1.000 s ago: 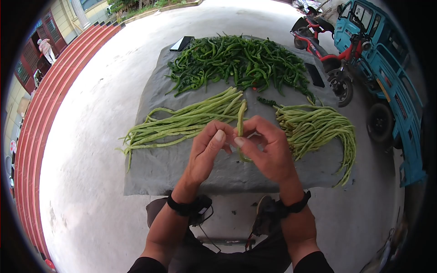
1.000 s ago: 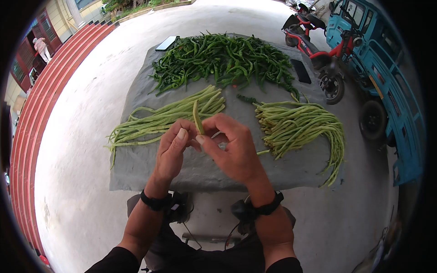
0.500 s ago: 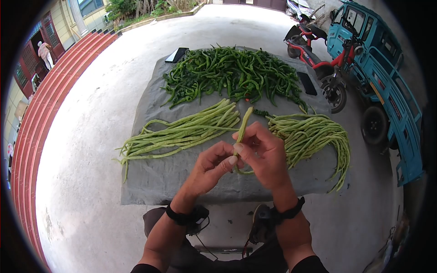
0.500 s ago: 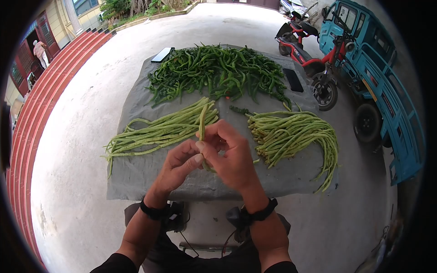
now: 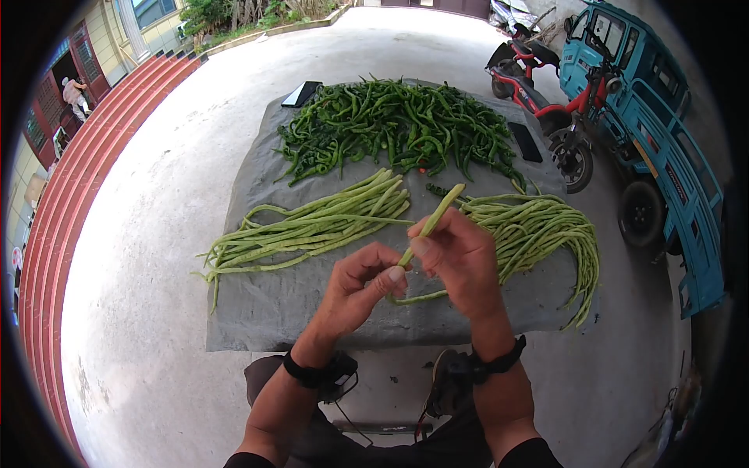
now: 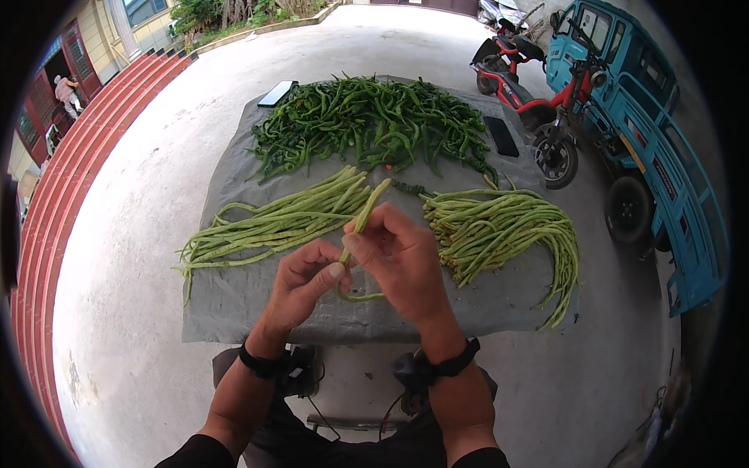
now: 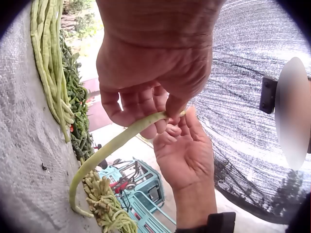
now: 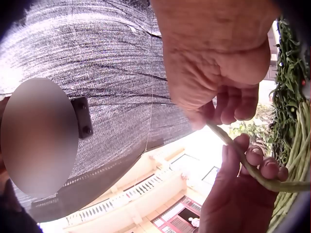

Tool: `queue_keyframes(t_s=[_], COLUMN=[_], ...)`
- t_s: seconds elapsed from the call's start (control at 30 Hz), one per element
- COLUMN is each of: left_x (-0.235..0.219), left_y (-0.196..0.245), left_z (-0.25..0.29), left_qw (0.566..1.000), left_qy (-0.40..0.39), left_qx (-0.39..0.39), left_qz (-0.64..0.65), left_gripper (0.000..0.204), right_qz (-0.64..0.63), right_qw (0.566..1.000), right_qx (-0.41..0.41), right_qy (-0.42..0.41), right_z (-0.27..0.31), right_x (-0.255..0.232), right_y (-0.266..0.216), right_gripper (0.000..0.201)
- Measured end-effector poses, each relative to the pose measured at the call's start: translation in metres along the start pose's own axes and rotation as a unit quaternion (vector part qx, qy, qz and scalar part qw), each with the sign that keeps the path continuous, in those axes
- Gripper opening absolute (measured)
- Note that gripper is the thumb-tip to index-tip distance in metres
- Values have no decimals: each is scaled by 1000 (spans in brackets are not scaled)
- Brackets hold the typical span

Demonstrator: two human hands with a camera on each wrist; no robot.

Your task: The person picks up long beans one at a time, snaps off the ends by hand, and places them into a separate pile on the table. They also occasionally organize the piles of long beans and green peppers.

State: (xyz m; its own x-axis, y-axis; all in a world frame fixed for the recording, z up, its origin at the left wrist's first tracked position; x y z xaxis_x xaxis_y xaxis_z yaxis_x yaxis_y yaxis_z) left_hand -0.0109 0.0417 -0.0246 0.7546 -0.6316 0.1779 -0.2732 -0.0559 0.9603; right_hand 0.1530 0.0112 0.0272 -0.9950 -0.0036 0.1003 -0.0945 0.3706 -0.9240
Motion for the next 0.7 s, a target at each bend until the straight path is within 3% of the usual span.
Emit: queue_keyframes(t_s=[0.7], left_x=[-3], left_y=[2], left_z=[1], left_qw=[1000], left_qy=[7], left_qx=[-10], left_qz=[22], left_gripper=[19], right_qz=[-31], right_qw=[999], right_qx=[11], right_qy=[-5], right_z=[0], right_x=[-6], right_y=[1], right_gripper=[15])
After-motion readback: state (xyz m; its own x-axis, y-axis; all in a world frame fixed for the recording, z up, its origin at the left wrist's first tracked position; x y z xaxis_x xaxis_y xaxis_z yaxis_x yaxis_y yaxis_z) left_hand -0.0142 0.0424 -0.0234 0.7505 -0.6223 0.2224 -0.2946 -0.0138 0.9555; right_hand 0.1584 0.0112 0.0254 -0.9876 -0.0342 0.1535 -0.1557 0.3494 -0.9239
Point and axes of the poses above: each hand's wrist, its own z-axis away from the middle knuckle, its own x-axis out of the palm, y = z × x, the point moved 5 cm from there along -z, towards the middle knuckle, and after that the axes turned 2 degrees about -x, right-handed, at the moved point
